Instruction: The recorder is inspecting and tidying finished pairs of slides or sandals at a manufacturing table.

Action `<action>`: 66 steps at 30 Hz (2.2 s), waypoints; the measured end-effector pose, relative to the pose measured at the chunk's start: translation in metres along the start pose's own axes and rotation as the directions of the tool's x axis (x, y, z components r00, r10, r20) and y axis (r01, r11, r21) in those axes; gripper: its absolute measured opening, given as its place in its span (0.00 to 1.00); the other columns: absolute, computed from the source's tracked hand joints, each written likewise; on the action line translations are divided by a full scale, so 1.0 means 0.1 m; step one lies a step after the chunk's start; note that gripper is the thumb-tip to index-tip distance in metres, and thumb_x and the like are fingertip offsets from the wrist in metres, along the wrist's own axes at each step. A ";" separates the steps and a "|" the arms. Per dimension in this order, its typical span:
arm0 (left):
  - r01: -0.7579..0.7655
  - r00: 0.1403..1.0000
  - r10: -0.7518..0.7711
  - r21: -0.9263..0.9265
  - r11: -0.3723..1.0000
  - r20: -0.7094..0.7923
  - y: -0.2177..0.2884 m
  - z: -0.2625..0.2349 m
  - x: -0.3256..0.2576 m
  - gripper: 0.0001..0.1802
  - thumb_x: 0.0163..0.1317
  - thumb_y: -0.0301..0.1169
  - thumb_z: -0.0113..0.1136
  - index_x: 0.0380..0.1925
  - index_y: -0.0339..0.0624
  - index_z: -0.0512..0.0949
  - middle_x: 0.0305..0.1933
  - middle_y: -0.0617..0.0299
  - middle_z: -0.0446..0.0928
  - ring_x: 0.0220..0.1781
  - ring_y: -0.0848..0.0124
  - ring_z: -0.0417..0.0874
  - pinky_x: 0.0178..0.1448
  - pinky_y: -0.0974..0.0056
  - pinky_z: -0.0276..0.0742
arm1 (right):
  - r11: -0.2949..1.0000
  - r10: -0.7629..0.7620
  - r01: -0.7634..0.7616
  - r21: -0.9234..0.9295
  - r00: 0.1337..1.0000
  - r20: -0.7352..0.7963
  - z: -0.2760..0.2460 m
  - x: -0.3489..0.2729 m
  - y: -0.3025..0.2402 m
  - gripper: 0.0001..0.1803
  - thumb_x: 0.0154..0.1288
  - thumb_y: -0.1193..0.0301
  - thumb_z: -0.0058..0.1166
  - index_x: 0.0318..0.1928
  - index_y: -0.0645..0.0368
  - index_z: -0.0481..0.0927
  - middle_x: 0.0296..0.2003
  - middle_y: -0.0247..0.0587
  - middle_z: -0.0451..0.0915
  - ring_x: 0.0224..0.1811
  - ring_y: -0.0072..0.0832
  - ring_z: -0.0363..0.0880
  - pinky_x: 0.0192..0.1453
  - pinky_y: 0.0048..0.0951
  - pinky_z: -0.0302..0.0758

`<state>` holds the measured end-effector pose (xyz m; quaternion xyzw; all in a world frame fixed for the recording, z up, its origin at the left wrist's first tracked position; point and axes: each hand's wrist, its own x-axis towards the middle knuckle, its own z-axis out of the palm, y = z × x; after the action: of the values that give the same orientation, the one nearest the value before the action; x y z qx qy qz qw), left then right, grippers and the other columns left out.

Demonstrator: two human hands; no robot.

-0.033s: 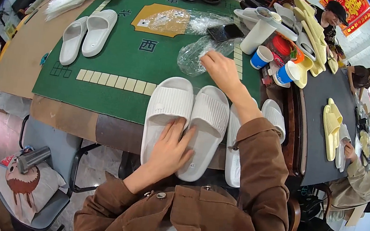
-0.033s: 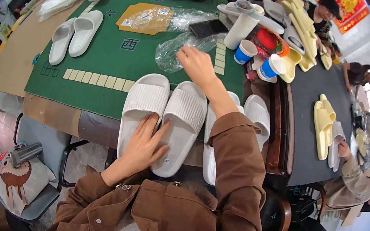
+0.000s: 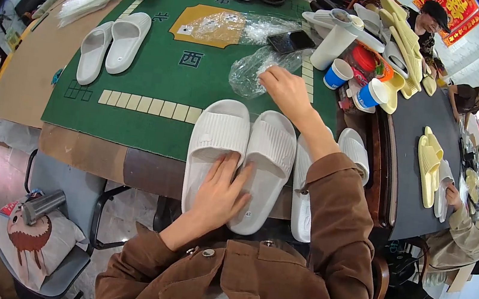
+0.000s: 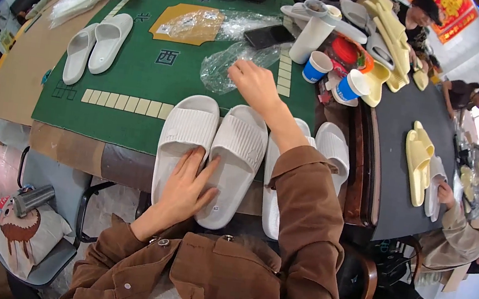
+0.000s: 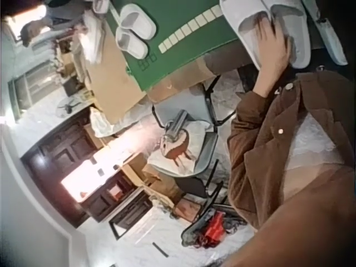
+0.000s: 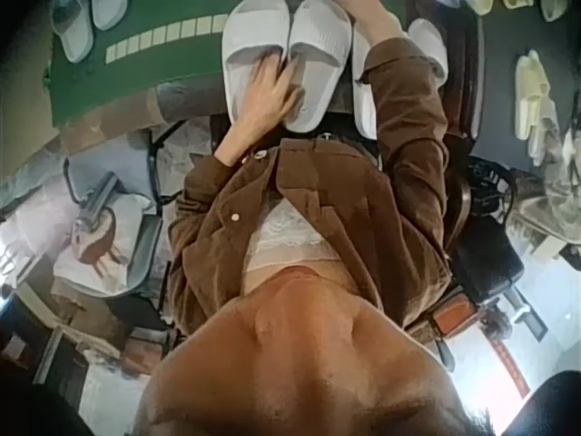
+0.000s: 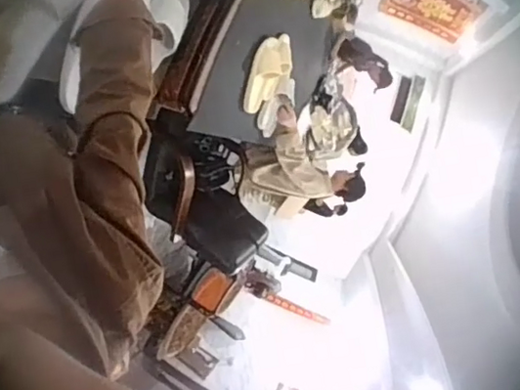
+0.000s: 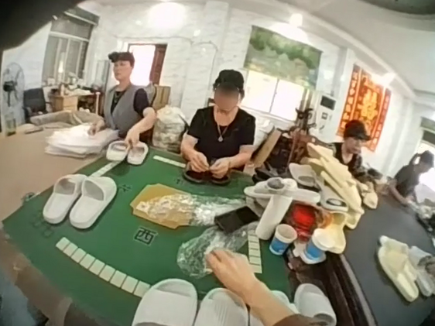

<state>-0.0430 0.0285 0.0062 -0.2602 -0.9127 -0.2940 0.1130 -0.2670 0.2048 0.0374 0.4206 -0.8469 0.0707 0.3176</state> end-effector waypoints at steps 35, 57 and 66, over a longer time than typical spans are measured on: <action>-0.056 0.951 0.308 -0.968 0.243 0.022 -0.10 -1.02 -0.17 0.08 0.54 0.21 0.61 0.34 0.37 0.83 0.29 0.58 0.82 0.37 0.63 0.77 0.42 0.63 0.72 | 0.273 0.956 -0.224 0.936 0.169 -0.239 -2.04 -1.16 -1.04 0.05 0.69 0.78 0.40 0.43 0.58 0.67 0.26 0.29 0.63 0.22 0.14 0.54 0.26 0.18 0.52; -0.222 0.957 -0.286 -0.740 -0.635 -0.042 -0.18 -0.91 -0.24 0.24 0.69 0.45 0.40 0.51 0.35 0.70 0.47 0.51 0.75 0.60 0.55 0.72 0.72 0.44 0.55 | 0.164 0.643 -0.861 0.482 0.464 0.610 -1.41 -1.14 -1.49 0.07 0.66 0.80 0.42 0.37 0.65 0.76 0.29 0.42 0.78 0.33 0.28 0.78 0.39 0.27 0.73; 0.472 0.866 -0.426 -0.711 0.521 0.262 0.03 -0.70 -0.34 0.21 0.65 0.24 0.52 0.56 0.32 0.61 0.46 0.46 0.77 0.51 0.59 0.79 0.59 0.58 0.73 | 0.198 0.530 -0.787 0.584 0.587 0.612 -1.21 -1.05 -1.70 0.18 0.66 0.76 0.50 0.56 0.65 0.71 0.49 0.49 0.72 0.49 0.36 0.75 0.49 0.31 0.74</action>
<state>-0.0092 -0.0246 0.0519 -0.0468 -0.7435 -0.6579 -0.1105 -0.0334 0.2133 0.0447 0.1106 -0.8382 0.5244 -0.1011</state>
